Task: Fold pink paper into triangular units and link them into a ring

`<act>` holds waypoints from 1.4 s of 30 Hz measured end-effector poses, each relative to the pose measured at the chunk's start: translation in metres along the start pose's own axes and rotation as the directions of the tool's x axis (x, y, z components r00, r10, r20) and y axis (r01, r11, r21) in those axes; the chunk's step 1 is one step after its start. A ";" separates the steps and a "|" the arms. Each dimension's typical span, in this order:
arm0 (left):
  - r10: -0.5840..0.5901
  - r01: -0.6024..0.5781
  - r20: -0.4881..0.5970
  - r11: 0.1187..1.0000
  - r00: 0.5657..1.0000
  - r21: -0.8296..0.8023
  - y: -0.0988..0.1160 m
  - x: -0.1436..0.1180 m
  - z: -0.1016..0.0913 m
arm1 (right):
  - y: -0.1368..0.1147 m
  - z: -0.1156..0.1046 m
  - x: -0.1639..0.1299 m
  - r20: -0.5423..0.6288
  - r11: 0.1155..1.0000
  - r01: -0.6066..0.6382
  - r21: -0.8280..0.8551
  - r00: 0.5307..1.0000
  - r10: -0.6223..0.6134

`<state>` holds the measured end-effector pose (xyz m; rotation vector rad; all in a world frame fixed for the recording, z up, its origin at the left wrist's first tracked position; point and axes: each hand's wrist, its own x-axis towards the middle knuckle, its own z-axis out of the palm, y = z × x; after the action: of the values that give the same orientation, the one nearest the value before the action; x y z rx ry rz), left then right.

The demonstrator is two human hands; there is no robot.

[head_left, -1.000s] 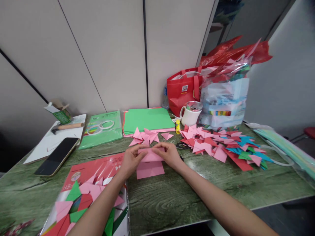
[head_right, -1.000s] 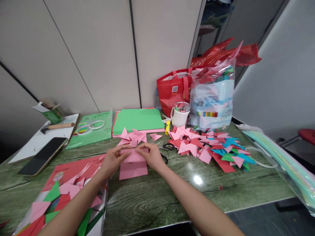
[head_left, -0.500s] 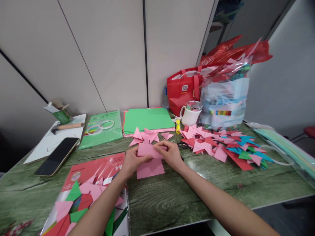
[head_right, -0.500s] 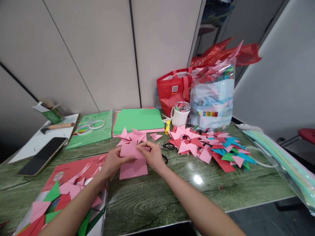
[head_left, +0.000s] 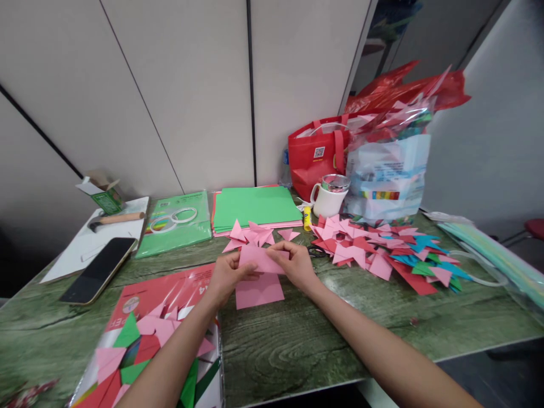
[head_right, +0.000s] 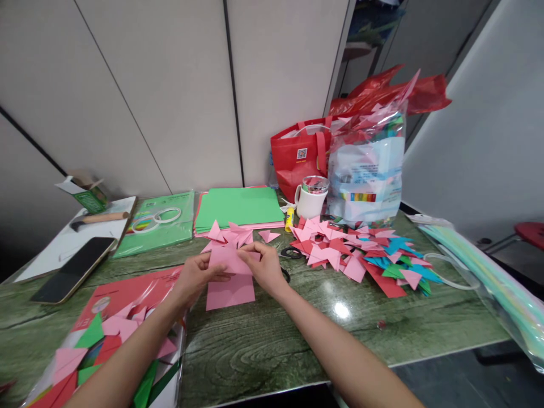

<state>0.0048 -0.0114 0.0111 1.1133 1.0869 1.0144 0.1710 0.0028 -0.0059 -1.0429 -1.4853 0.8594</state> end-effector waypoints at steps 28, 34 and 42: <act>0.094 -0.094 0.041 0.996 0.995 0.010 0.001 0.000 0.000 | -0.002 -0.007 0.006 -0.013 0.999 -0.039 -0.004 0.999 0.038; 0.280 -0.293 0.135 0.951 0.951 0.094 0.007 -0.002 -0.004 | 0.000 -0.006 0.006 0.080 0.999 -0.042 -0.004 0.996 0.043; 0.158 -0.205 0.161 0.917 0.974 0.342 0.010 -0.004 -0.003 | 0.004 -0.005 0.006 0.126 1.000 -0.022 -0.006 0.992 0.022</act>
<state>0.0007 -0.0137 0.0213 1.5797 1.1025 0.8912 0.1763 0.0100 -0.0064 -1.0253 -1.5842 0.9529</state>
